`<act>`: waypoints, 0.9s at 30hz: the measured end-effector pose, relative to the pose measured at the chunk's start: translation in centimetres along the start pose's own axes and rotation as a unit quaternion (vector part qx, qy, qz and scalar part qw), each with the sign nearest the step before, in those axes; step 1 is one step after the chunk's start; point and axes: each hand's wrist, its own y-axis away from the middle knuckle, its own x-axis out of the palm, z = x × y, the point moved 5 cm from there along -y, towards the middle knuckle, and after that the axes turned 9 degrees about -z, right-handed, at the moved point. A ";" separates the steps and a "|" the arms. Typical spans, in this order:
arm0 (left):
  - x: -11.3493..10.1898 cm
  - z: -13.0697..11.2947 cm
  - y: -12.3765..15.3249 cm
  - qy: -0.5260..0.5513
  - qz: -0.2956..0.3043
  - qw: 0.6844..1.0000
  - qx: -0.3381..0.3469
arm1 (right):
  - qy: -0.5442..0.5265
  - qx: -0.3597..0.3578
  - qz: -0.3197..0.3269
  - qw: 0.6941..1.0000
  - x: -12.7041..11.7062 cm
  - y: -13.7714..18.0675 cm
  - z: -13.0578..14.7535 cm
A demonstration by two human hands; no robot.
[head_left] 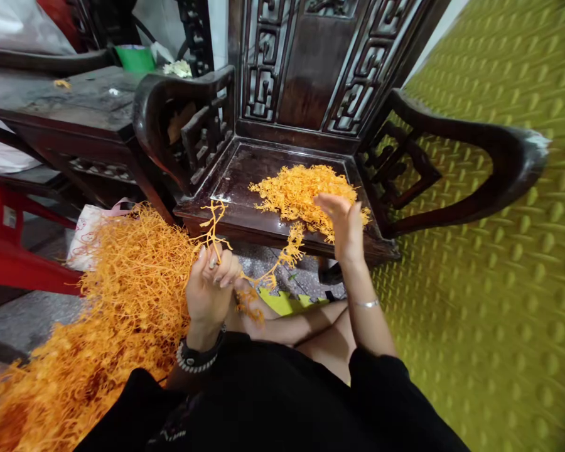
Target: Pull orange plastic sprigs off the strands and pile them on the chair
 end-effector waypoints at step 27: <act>-2.0 4.3 2.5 -0.027 -0.033 0.997 -0.071 | -0.121 0.200 -0.169 0.958 3.7 10.3 -0.9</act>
